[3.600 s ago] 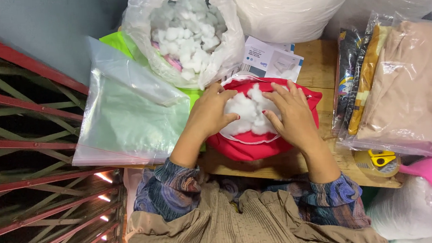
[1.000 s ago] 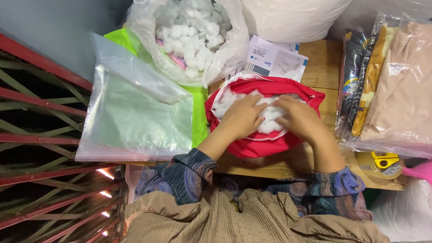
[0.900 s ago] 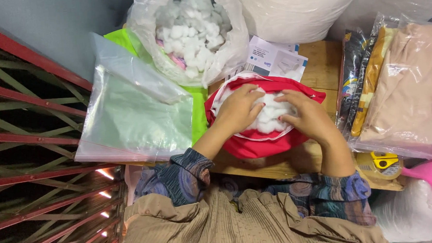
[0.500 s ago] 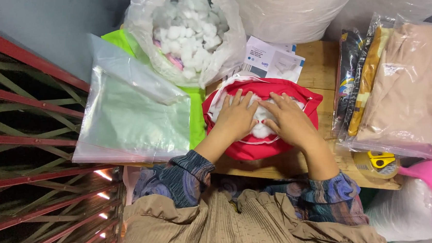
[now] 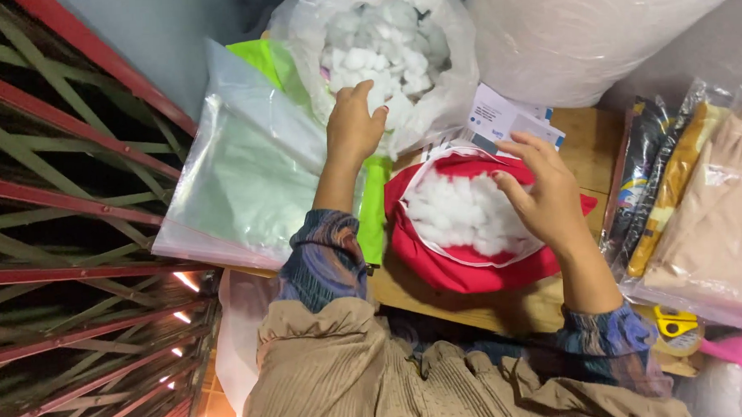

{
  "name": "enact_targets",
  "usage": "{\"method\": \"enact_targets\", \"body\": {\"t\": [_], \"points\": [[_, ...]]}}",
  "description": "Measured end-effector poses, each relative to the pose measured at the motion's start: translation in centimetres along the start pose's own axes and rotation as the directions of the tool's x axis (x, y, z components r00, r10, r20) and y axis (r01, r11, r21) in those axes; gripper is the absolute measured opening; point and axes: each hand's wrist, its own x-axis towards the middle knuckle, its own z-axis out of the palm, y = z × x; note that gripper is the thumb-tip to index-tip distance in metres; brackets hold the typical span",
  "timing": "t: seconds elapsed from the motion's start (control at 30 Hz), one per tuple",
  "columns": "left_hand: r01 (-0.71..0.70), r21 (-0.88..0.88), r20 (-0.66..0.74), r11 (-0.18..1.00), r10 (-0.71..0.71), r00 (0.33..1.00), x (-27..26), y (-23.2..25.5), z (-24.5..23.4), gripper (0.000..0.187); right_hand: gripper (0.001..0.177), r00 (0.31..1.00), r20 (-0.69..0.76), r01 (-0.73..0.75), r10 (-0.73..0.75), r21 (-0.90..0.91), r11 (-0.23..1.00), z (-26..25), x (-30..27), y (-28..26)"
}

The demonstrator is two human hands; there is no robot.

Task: A person is stuffing a red pillowcase with white polyester fiberfill stuffing at a workshop table.

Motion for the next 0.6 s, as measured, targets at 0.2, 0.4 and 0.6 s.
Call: {"method": "enact_targets", "body": {"t": [0.2,0.4,0.6], "points": [[0.079,-0.132,0.111,0.988,-0.064,0.992,2.5,-1.6,4.2,0.079,0.044,0.936,0.344,-0.061,0.077,-0.057,0.997,8.2,11.6,-1.7],[0.121,-0.049,0.181,0.991,-0.110,0.977,4.2,-4.4,9.7,0.072,0.080,0.847,0.469,-0.158,0.252,-0.232,0.960,19.0,19.3,6.6],[0.085,-0.140,0.128,0.987,-0.067,0.990,5.2,-4.0,9.5,0.043,0.044,0.829,0.533,-0.077,0.172,-0.195,0.978,18.1,20.1,5.5]]}}
